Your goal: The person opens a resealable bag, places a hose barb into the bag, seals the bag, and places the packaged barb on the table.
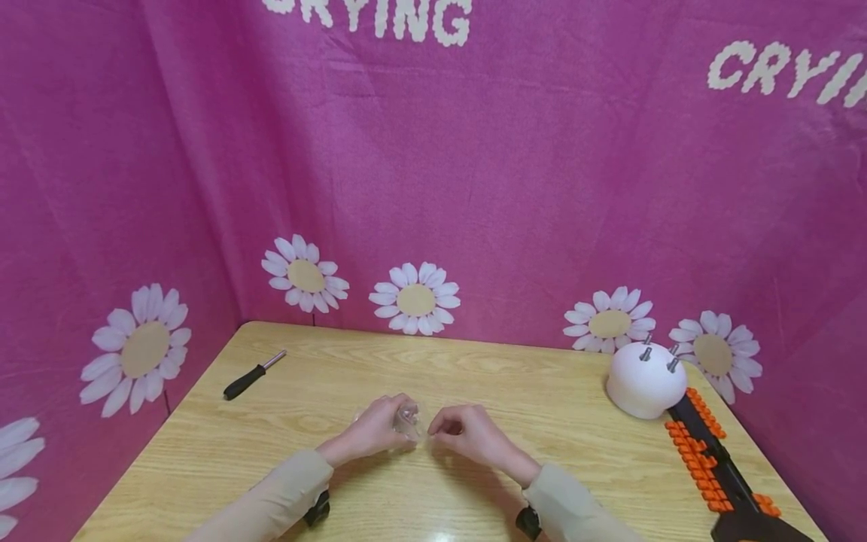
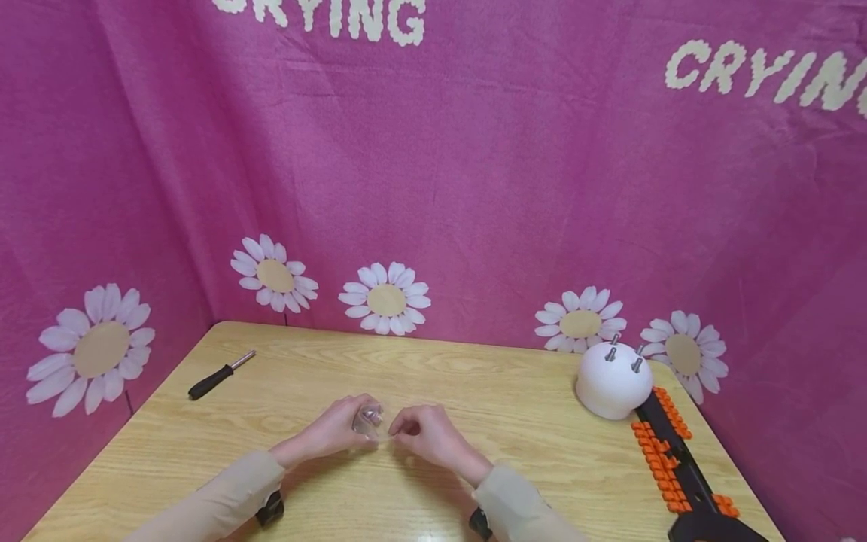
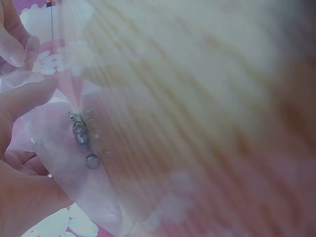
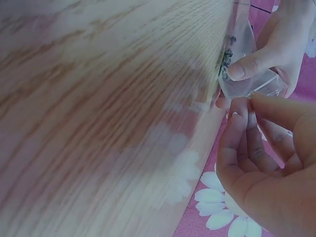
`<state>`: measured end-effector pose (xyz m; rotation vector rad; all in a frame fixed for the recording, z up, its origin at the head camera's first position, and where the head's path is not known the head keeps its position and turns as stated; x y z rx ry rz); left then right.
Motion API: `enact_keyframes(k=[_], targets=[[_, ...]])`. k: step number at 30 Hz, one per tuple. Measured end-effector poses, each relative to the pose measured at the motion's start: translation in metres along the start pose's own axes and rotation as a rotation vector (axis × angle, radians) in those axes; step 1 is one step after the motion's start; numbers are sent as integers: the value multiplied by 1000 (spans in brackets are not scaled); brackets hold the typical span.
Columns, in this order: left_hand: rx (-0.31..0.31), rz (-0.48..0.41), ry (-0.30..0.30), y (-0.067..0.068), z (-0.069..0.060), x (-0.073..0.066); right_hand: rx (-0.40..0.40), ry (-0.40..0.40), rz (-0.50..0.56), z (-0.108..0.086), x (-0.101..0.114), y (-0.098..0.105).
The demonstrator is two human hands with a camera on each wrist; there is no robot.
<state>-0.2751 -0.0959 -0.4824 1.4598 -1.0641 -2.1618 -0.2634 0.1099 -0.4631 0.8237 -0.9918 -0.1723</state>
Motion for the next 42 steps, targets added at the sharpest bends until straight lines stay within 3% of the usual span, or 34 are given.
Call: enact_keyframes(k=[11,19,26,29,35,42], targets=[[42,-89,-9,3,3,1,-74,23,-6,1,-1,2],[214,-294,55,19,-1,4,-77,14,-3,3,-5,10],[316,-357,54,29,-2,5,-91,12,-3,5,-6,16],[282,-348,42,30,-2,4,-91,5,-3,5,-6,18],[150,-299,71,28,1,1,-54,-46,21,5,-6,20],[98,-340,36,24,7,2,-44,-44,39,7,-3,21]])
Point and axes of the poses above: each hand's wrist, its own z-axis towards the middle knuckle, its own y-axis out of the back of the hand, x = y × z, the point moved 1 cm from there along z, towards the middle knuckle, and after that the axes turned 5 degrees about -x, right-handed, at the moved point
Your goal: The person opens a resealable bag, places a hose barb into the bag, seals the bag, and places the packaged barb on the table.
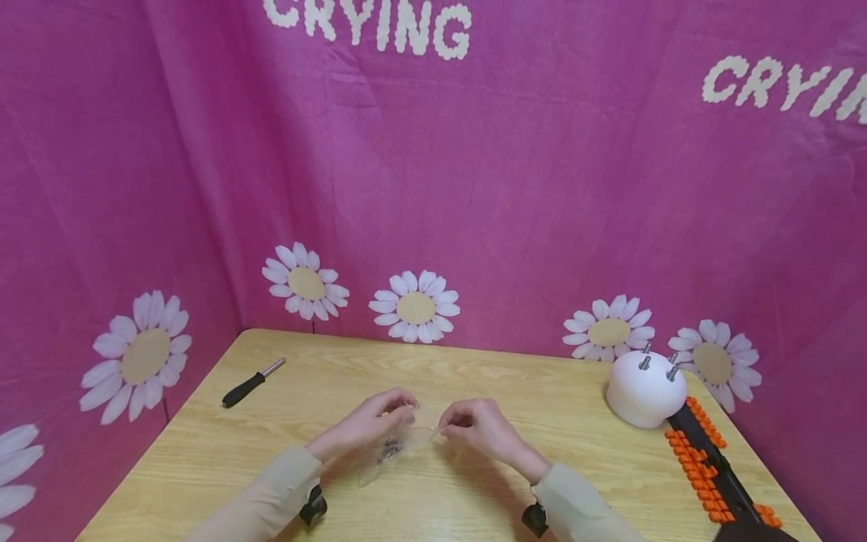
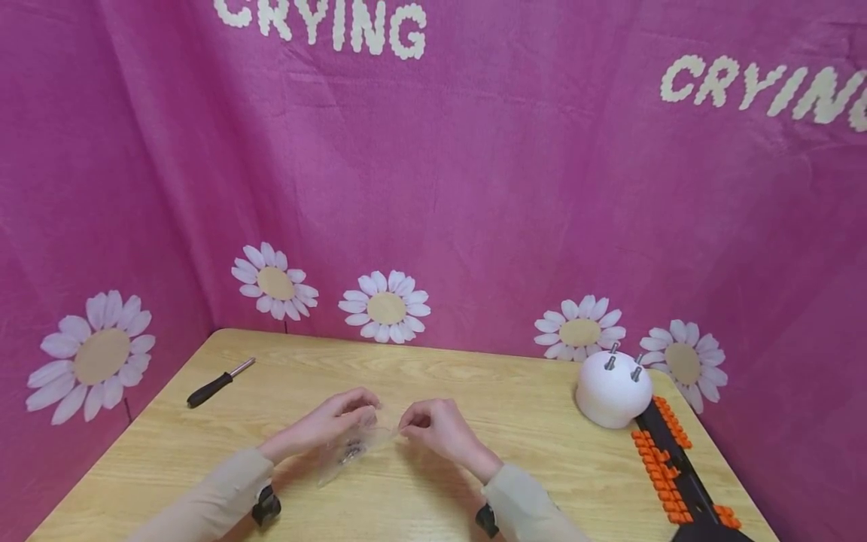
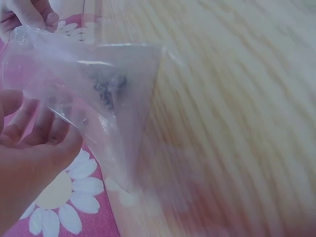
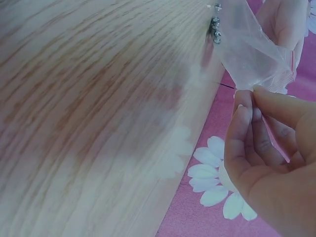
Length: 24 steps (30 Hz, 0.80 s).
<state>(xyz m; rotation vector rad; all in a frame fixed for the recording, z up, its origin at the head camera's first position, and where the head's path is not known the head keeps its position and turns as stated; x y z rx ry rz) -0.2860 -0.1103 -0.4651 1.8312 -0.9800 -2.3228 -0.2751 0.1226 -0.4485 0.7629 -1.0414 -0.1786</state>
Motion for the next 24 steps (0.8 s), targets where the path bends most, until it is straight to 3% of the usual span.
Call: enact_keyframes(k=[8,18,24], targets=[[-73,32,-96,-1,5,-5,4,45,-15,-1,-1,2],[-74,58,-60,0,7,-5,45,39,-30,-1,1,3],[-89,5,-34,-2,7,-5,103,60,-29,-4,1,2]])
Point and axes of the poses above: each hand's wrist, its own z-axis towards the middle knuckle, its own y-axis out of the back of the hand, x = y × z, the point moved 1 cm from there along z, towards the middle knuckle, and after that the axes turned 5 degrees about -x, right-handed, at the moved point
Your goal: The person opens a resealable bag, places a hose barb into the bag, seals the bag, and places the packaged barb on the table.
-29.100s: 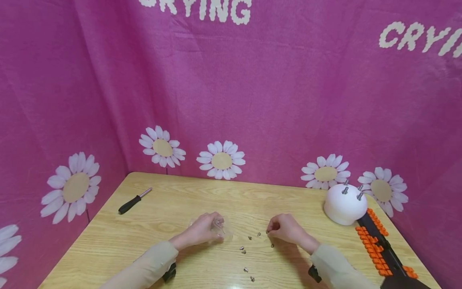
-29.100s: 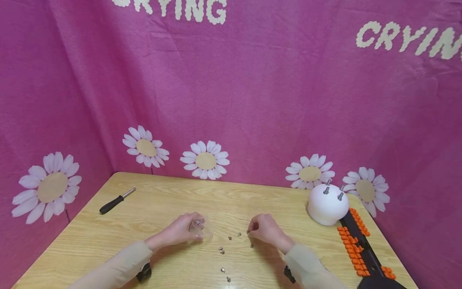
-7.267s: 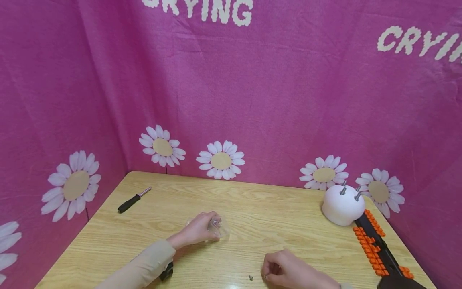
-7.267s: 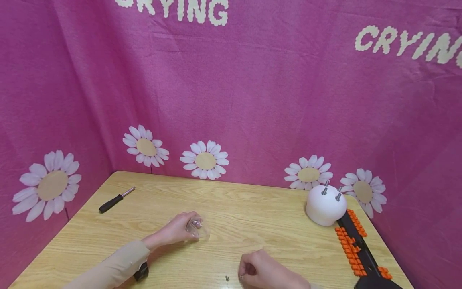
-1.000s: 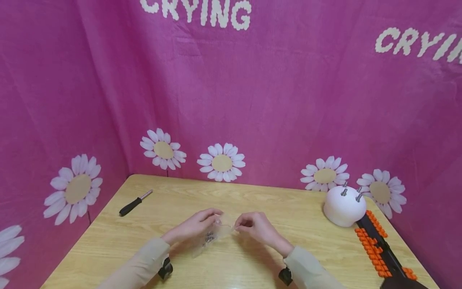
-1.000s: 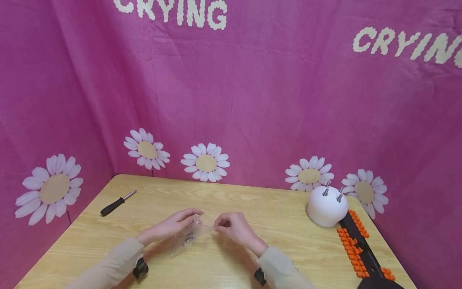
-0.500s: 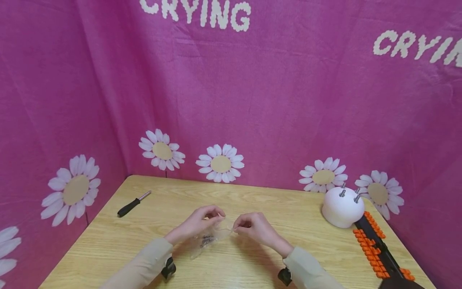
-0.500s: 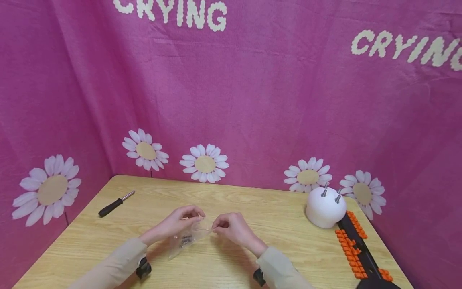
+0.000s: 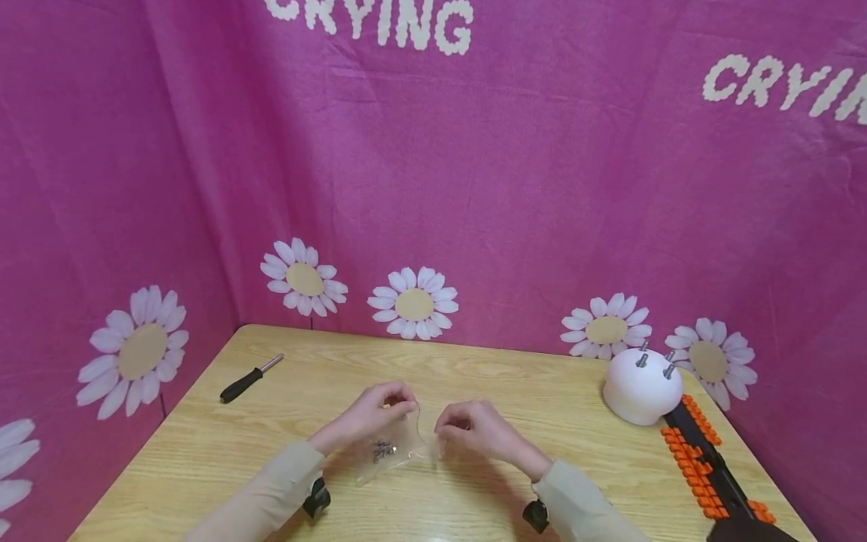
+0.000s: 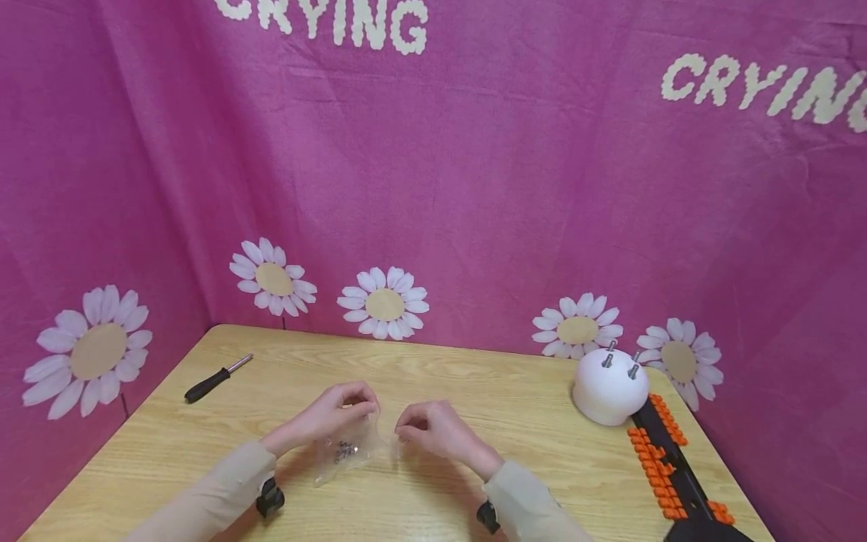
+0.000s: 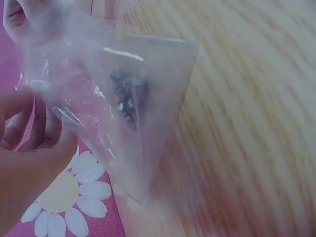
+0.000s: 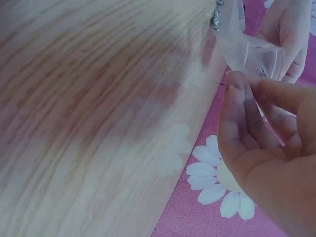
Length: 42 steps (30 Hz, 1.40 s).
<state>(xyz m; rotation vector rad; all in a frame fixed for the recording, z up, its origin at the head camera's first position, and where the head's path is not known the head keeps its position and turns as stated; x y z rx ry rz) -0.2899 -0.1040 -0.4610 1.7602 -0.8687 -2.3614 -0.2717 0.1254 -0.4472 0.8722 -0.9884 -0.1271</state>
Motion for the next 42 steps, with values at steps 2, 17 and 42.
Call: enact_keyframes(k=[2,17,42], targets=[[-16,-12,19,0,0,-1,29,-14,18,-1,0,-1],[-110,-43,60,0,-2,-10,-99,-126,38,-4,1,-6],[-201,-213,-38,12,-9,-22,-300,40,-136,-1,17,36]])
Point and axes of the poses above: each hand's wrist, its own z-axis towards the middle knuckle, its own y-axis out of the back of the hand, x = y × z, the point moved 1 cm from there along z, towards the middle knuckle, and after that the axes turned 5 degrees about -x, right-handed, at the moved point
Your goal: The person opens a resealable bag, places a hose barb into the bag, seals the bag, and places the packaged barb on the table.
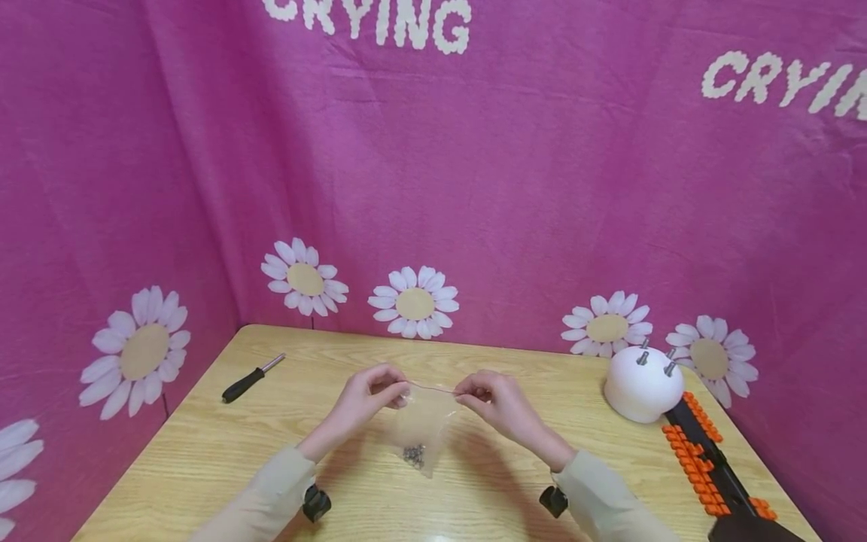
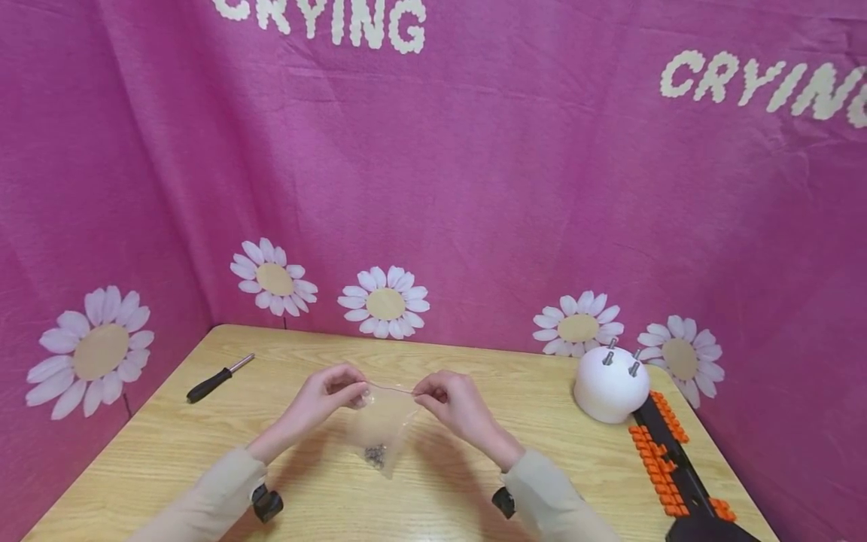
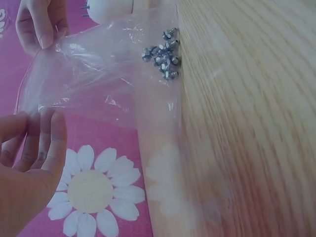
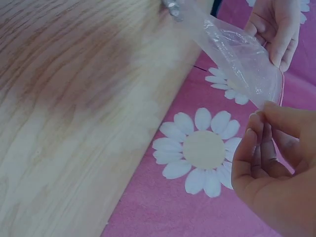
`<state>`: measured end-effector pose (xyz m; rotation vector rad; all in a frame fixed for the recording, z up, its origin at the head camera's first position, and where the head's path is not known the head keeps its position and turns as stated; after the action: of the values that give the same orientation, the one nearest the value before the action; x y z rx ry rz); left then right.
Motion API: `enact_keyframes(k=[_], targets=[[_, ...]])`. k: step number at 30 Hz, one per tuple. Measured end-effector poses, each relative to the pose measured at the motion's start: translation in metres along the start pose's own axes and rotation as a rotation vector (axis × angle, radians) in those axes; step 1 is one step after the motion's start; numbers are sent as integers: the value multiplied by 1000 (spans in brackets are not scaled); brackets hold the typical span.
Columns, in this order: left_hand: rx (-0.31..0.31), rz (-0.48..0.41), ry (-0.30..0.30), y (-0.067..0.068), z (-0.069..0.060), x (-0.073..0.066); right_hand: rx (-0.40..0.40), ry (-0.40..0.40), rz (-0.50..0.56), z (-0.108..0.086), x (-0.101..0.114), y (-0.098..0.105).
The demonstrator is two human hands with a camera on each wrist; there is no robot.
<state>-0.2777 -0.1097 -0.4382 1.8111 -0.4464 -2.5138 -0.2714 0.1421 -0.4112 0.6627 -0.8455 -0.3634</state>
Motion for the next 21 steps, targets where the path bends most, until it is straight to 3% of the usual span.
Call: enact_keyframes(k=[8,16,21], targets=[[12,-24,-10,-6,-5,-11,-40,-44,-3,1,4,16],[-22,53,-37,-9,-9,-18,-53,-64,41,-11,5,23],[-54,77,-60,-11,-10,-16,-88,-34,47,-17,4,21]])
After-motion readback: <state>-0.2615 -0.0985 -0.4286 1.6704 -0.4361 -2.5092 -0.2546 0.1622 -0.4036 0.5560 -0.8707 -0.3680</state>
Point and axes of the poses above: each hand's wrist, its own z-axis towards the middle knuckle, its own y-axis out of the back of the hand, x = y × z, the point moved 1 cm from there along z, towards the middle knuckle, and after that the axes turned 5 degrees about -x, right-handed, at the moved point
